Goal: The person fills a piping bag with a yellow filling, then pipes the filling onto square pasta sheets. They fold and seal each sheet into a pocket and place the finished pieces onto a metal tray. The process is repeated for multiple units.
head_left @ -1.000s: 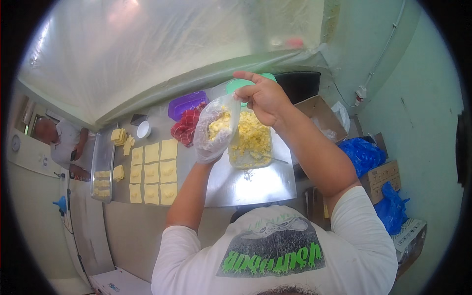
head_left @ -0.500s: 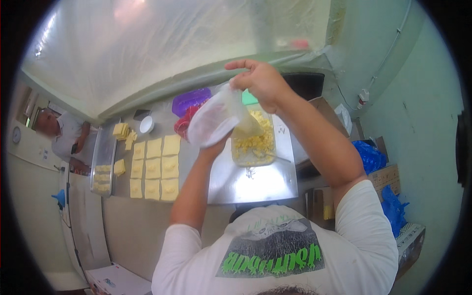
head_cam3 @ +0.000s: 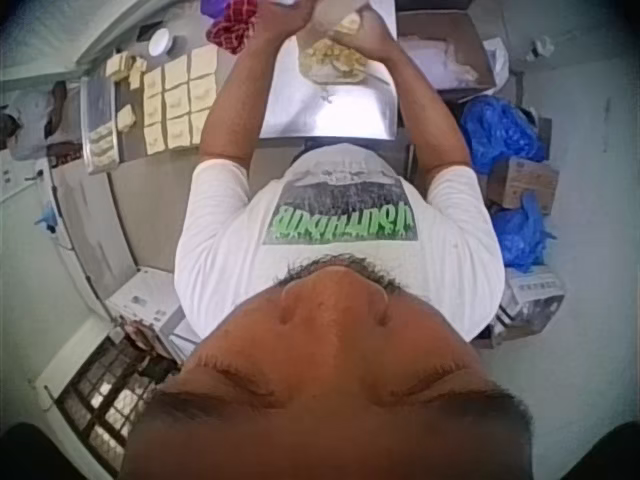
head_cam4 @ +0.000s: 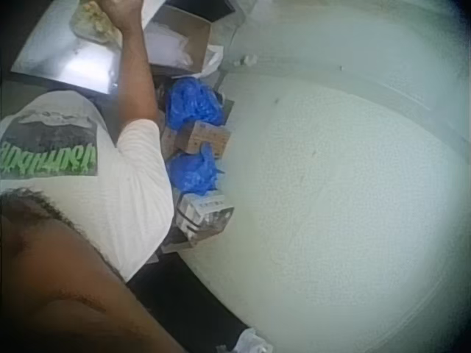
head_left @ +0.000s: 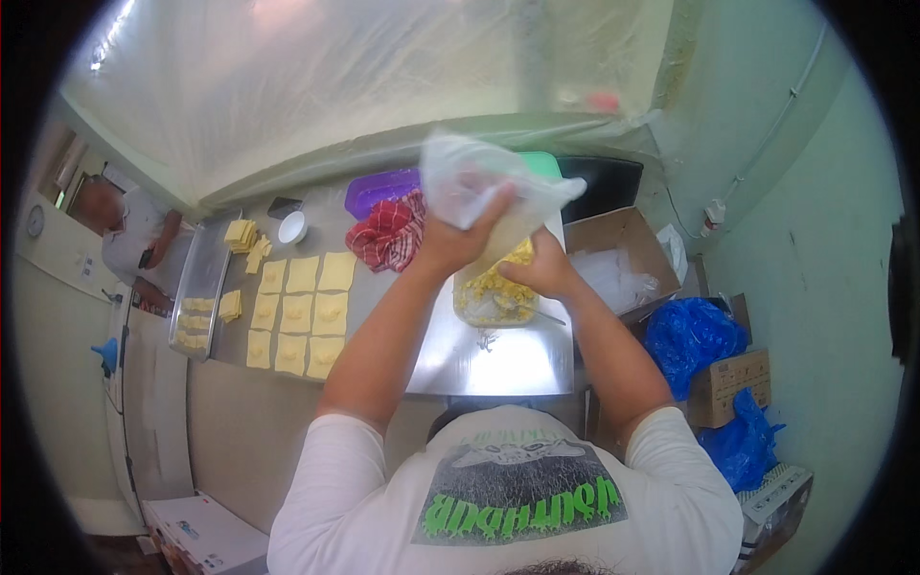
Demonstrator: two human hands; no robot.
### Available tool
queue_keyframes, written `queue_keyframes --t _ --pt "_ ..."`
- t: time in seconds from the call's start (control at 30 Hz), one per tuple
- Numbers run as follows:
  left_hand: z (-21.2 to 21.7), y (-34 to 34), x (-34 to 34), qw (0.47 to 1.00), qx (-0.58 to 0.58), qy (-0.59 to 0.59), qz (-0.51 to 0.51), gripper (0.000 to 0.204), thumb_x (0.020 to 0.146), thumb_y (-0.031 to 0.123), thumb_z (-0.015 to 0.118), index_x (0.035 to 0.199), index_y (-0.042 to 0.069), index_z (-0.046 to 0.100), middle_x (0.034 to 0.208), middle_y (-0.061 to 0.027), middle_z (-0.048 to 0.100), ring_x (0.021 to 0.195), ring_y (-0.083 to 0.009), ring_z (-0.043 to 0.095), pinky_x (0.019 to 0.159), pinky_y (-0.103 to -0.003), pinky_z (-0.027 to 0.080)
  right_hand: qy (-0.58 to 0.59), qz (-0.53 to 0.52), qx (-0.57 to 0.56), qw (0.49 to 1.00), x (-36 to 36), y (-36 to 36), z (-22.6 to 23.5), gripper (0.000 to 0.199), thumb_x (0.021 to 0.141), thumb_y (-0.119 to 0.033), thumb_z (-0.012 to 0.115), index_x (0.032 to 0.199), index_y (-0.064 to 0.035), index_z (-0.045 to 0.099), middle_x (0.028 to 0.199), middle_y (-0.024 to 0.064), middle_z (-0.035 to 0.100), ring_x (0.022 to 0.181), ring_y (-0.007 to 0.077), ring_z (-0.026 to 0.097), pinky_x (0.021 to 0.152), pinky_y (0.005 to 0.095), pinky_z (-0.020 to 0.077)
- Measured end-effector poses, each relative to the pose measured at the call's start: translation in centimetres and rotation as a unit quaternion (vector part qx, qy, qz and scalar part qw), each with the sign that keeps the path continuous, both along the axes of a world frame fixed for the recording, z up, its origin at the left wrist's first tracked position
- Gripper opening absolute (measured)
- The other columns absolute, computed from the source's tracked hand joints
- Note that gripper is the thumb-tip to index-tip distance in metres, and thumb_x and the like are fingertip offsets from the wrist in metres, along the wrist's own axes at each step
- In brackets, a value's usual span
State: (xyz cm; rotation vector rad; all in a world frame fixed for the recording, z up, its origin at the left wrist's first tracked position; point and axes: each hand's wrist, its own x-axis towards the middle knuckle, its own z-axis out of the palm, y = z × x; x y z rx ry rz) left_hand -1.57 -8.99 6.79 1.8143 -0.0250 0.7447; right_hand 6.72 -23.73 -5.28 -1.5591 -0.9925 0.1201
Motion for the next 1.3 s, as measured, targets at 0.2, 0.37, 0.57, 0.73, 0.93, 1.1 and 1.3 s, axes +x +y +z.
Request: queue_keyframes --t 0.2,0.37,0.57,0.73,0.93,1.1,1.3 --pt "0.3 -2.4 3.2 0.915 0.329 0.186 -0.145 0.033 0.085 0.031 0.080 0.108 0.008 0.074 0.103 -0.0170 0.074 0.098 -0.0357 0.070 0.089 -0.044 0.054 -0.014 -0.030 -0.130 0.991 0.1 2.7 -3.1 0.055 0.098 -0.031 0.062 0.143 -0.0017 0.049 0.146 0.0211 0.053 0.134 0.0359 0.051 0.115 0.0444 0.0384" --pt "-2.9 -7.8 -1.8 0.873 0.484 0.050 -0.009 0.072 0.082 0.037 0.081 0.141 0.005 0.054 0.149 -0.0196 0.052 0.134 -0.0401 0.049 0.114 -0.052 0.037 0.191 0.028 0.186 0.963 0.4 -0.1 -5.5 0.041 0.105 -0.034 0.048 0.129 -0.0029 0.058 0.138 0.0232 0.059 0.129 0.0362 0.055 0.112 0.0446 0.0420" --pt "-6.4 -0.9 -14.3 0.949 0.200 0.185 -0.160 0.058 0.085 0.023 0.080 0.136 0.006 0.058 0.137 -0.0152 0.063 0.123 -0.0344 0.059 0.110 -0.047 0.043 0.507 -0.102 0.404 0.754 1.1 -0.2 -3.6 0.043 0.109 -0.038 0.036 0.112 -0.0034 0.061 0.132 0.0269 0.062 0.128 0.0374 0.057 0.111 0.0526 0.0440" --pt "-9.8 6.9 -22.9 0.937 0.135 0.318 -0.046 0.039 0.091 0.021 0.077 0.126 0.008 0.068 0.125 -0.0124 0.070 0.115 -0.0287 0.066 0.100 -0.040 0.051 0.598 -0.151 0.415 0.669 0.0 2.0 -4.0 0.043 0.110 -0.037 0.035 0.114 -0.0032 0.060 0.142 0.0284 0.057 0.137 0.0445 0.049 0.119 0.0616 0.0352" --pt "-12.2 17.1 -33.1 0.952 0.024 0.304 0.016 0.033 0.092 0.017 0.077 0.122 0.005 0.071 0.117 -0.0119 0.074 0.107 -0.0223 0.071 0.095 -0.034 0.054 0.491 0.104 0.485 0.717 -6.1 5.4 -0.3 0.041 0.109 -0.038 0.039 0.123 -0.0067 0.062 0.153 0.0287 0.047 0.148 0.0483 0.035 0.121 0.0688 0.0261" --pt "-13.6 27.8 -41.9 0.945 -0.048 0.316 0.071 0.032 0.093 0.013 0.075 0.123 0.004 0.071 0.117 -0.0114 0.075 0.108 -0.0194 0.070 0.096 -0.033 0.053 0.471 0.162 0.467 0.730 -11.6 11.7 -3.5 0.045 0.108 -0.043 0.039 0.129 -0.0141 0.066 0.156 0.0265 0.044 0.151 0.0503 0.027 0.122 0.0723 0.0163" --pt "-13.0 37.9 -49.6 0.929 -0.092 0.337 0.123 0.028 0.095 0.009 0.070 0.123 0.004 0.070 0.118 -0.0080 0.075 0.108 -0.0172 0.069 0.098 -0.032 0.052 0.510 0.052 0.485 0.708 -16.8 22.3 -0.9 0.048 0.109 -0.041 0.031 0.121 -0.0116 0.067 0.156 0.0250 0.045 0.149 0.0492 0.032 0.122 0.0708 0.0185"
